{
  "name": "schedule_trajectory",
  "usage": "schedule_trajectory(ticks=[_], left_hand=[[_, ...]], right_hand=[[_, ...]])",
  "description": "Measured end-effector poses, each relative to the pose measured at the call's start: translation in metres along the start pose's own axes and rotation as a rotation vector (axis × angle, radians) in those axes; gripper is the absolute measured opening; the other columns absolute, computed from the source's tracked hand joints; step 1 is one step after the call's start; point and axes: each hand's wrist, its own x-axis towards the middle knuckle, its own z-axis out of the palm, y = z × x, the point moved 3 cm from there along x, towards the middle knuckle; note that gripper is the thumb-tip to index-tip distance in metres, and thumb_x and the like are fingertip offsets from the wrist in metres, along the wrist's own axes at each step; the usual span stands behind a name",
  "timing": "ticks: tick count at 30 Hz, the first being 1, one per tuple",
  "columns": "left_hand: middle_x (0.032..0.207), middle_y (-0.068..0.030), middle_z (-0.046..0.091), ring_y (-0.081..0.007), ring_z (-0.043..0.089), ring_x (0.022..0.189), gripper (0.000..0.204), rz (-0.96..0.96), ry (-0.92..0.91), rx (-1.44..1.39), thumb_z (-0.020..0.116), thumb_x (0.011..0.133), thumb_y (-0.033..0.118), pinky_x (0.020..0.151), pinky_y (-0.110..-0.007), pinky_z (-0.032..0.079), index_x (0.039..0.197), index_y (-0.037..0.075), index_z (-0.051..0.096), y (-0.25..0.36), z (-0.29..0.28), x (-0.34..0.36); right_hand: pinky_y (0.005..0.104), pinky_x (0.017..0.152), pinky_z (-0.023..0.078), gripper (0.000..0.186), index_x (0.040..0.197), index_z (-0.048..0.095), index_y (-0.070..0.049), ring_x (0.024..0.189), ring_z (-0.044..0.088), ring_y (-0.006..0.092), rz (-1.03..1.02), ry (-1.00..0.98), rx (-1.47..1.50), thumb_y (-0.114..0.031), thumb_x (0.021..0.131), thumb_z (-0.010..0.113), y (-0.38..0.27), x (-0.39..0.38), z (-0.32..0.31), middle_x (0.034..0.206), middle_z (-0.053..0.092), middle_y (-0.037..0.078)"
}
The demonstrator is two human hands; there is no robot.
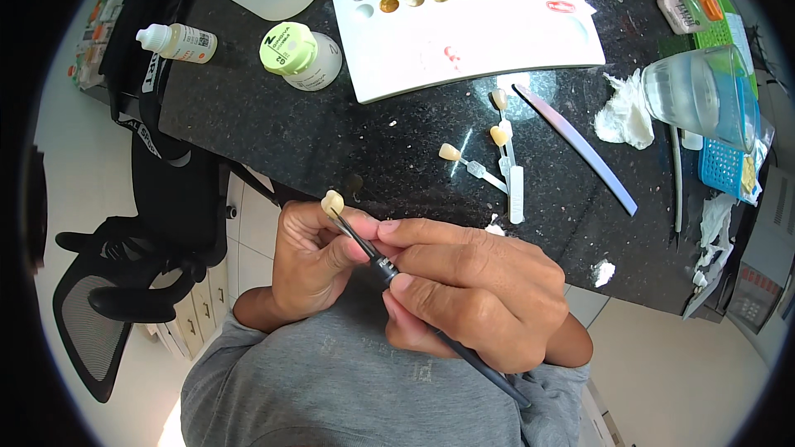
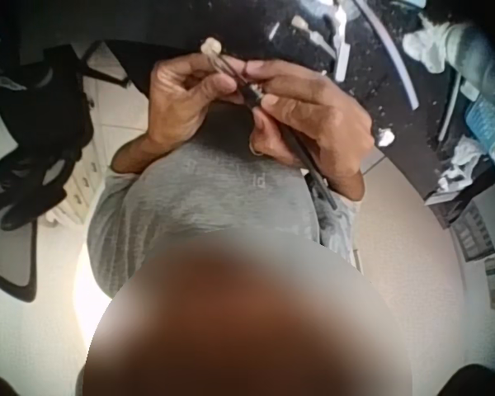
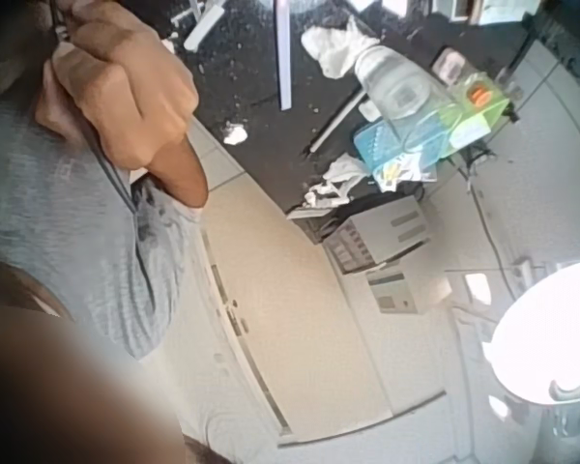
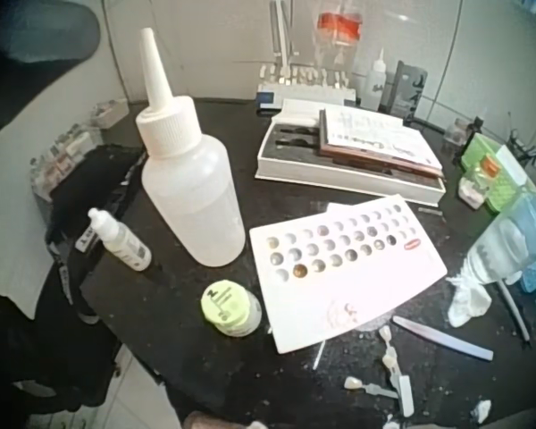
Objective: Staining and glazing a dental crown at a laboratory bench using a brush and color palette.
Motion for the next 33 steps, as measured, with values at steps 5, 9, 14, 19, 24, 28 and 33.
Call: schedule_trajectory(ticks=[5,9,14,19,24,28,33], left_hand=[[0.087,-0.0144,0.068,-0.0179,0.067,0.08,0.023,-0.057,0.064,0.024,0.069,0.082,0.016,0.075,-0.029,0.056,0.092,-0.005,0.064,0.0011,0.0015,-0.0001],[0.087,-0.0146,0.068,-0.018,0.067,0.08,0.023,-0.048,0.05,0.034,0.068,0.083,0.016,0.074,-0.029,0.056,0.092,-0.005,0.064,0.0011,0.0012,0.0005],[0.09,-0.0144,0.067,-0.0153,0.066,0.082,0.02,0.0,-0.007,-0.003,0.064,0.085,0.004,0.076,-0.026,0.056,0.101,-0.009,0.063,-0.0008,-0.001,0.0007],[0.09,-0.0145,0.067,-0.0155,0.066,0.082,0.02,-0.005,-0.006,-0.022,0.063,0.085,0.003,0.076,-0.026,0.056,0.101,-0.008,0.063,-0.0018,-0.0015,0.0],[0.09,-0.0149,0.067,-0.0161,0.066,0.083,0.019,-0.022,-0.006,-0.037,0.063,0.086,0.003,0.077,-0.027,0.057,0.102,-0.008,0.063,-0.0012,-0.0012,0.0],[0.091,-0.0152,0.067,-0.0165,0.066,0.084,0.019,-0.012,-0.015,-0.032,0.063,0.086,0.003,0.079,-0.027,0.056,0.102,-0.008,0.063,-0.0011,-0.0011,0.0002],[0.092,-0.0156,0.067,-0.0166,0.066,0.085,0.02,-0.01,-0.017,-0.028,0.063,0.086,0.004,0.079,-0.027,0.056,0.102,-0.008,0.063,-0.0012,-0.0017,0.0003]], right_hand=[[0.0429,0.07,0.059,0.029,0.089,0.047,0.004,0.084,0.066,0.0372,0.007,0.006,-0.003,0.004,0.072,0.071,0.0002,0.0,0.0006,0.08,0.058,0.019],[0.0429,0.07,0.059,0.03,0.09,0.048,0.004,0.084,0.066,0.037,-0.009,0.017,0.019,0.004,0.071,0.071,0.0013,-0.0009,0.0006,0.08,0.058,0.018],[0.0422,0.07,0.059,0.03,0.09,0.048,0.004,0.084,0.067,0.0362,-0.026,-0.003,0.015,0.004,0.071,0.071,0.0016,0.0008,-0.0007,0.079,0.059,0.017],[0.0421,0.07,0.059,0.031,0.089,0.049,0.004,0.084,0.067,0.0361,-0.033,0.009,0.014,0.004,0.069,0.072,0.002,-0.0003,0.0001,0.078,0.059,0.017],[0.0419,0.071,0.059,0.033,0.09,0.049,0.004,0.085,0.066,0.0371,-0.031,-0.01,0.012,0.004,0.068,0.073,0.0018,0.0001,-0.0005,0.079,0.059,0.017],[0.0418,0.071,0.059,0.034,0.09,0.05,0.004,0.085,0.066,0.0376,-0.024,-0.023,0.016,0.004,0.066,0.074,0.0011,0.0004,-0.0011,0.079,0.059,0.017],[0.0352,0.059,0.06,0.024,0.073,0.059,0.002,0.071,0.069,0.0311,-0.033,0.157,-0.008,-0.007,0.065,0.08,0.0022,0.0034,0.0041,0.067,0.063,0.015]])
